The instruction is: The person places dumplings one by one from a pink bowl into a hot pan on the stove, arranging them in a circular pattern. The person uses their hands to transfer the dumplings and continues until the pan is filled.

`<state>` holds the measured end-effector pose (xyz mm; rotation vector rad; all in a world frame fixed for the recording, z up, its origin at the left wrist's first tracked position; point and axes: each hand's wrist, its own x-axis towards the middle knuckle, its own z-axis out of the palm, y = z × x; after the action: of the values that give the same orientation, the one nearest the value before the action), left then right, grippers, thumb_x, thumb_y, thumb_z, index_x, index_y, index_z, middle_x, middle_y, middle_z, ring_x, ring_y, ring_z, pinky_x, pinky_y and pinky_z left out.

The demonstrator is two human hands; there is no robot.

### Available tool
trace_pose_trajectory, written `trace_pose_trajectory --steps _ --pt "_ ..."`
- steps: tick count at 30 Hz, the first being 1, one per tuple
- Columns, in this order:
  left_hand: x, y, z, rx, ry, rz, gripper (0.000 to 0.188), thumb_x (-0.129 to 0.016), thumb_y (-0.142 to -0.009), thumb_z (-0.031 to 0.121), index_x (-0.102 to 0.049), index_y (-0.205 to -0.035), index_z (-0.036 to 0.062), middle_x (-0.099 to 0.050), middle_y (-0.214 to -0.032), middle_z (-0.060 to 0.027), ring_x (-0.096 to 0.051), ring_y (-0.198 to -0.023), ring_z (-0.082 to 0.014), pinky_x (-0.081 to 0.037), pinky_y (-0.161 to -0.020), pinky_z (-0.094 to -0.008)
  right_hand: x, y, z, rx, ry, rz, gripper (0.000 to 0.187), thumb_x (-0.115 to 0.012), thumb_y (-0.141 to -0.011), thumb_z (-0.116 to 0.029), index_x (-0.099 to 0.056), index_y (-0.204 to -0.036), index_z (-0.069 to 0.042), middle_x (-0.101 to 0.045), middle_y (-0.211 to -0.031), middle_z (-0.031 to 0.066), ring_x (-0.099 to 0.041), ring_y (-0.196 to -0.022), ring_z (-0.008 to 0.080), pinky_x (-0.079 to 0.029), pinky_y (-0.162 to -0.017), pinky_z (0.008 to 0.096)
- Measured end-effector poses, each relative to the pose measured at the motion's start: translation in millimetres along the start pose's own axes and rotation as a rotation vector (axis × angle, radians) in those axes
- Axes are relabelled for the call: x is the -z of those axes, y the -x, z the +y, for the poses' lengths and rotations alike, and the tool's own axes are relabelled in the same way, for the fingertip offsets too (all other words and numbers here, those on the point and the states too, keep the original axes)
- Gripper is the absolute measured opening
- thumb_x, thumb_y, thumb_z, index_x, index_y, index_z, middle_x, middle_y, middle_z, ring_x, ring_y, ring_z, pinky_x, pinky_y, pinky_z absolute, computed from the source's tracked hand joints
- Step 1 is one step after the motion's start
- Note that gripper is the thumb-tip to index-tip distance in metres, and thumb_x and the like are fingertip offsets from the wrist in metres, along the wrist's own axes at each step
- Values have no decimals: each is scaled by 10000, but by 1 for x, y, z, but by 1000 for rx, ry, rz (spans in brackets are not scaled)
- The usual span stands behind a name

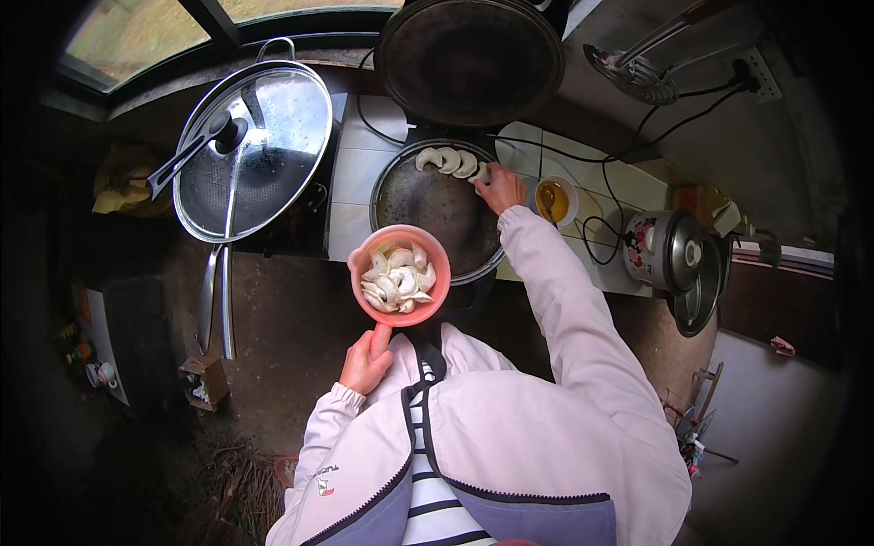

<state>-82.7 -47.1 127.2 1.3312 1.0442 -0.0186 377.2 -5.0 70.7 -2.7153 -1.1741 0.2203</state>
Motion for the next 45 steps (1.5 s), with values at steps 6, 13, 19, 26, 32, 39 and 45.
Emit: trace_pose_trajectory --steps 6,13,19,26,32,39,45 --pt "1 1 3 8 5 -3 320 -688 -836 148 -639 -1106 -16 -702 -811 -159 -703 -653 -252 -559 -643 -397 0 7 2 20 -30 31 528 -810 -814 -421 -725 -1234 -112 -770 -1043 157 -728 -981 392 -574 -829 510" --pt "0 0 -3 -4 14 7 292 -686 -834 150 -632 -1068 -17 -691 -800 -158 -693 -643 -257 -552 -638 -402 4 21 24 67 -81 41 513 -826 -805 -400 -726 -1219 -114 -762 -944 147 -727 -921 384 -570 -765 507" --pt "1 -2 -7 -22 2 4 277 -688 -830 159 -629 -1041 -11 -684 -788 -151 -688 -638 -254 -545 -631 -406 -1 30 28 42 -5 60 436 -809 -832 -363 -728 -1190 -129 -752 -973 136 -724 -933 370 -562 -775 509" --pt "2 2 0 -2 27 -7 276 -684 -835 150 -635 -1055 -10 -681 -768 -135 -681 -635 -234 -546 -630 -393 -3 34 26 12 -11 42 418 -797 -842 -355 -727 -1187 -129 -749 -988 127 -722 -944 363 -558 -784 510" --pt "3 4 2 -4 24 -2 282 -683 -835 150 -637 -1062 -12 -687 -796 -144 -688 -657 -240 -549 -647 -392 -5 32 30 37 -9 54 431 -791 -847 -359 -725 -1199 -120 -753 -968 123 -723 -915 364 -563 -785 507" --pt "-1 -1 -12 -120 24 19 271 -702 -856 146 -621 -1053 -21 -647 -729 -62 -623 -555 -139 -500 -530 -333 41 61 -18 164 -377 0 313 -775 -876 -285 -745 -1088 -56 -742 -935 137 -728 -896 326 -579 -775 434" --pt "-1 -2 -7 -155 32 5 284 -698 -862 157 -610 -1066 -20 -652 -733 -69 -629 -554 -150 -506 -534 -335 71 139 -93 668 -298 -326 228 -707 -929 -214 -722 -1127 -102 -688 -1089 112 -730 -938 315 -582 -757 434"
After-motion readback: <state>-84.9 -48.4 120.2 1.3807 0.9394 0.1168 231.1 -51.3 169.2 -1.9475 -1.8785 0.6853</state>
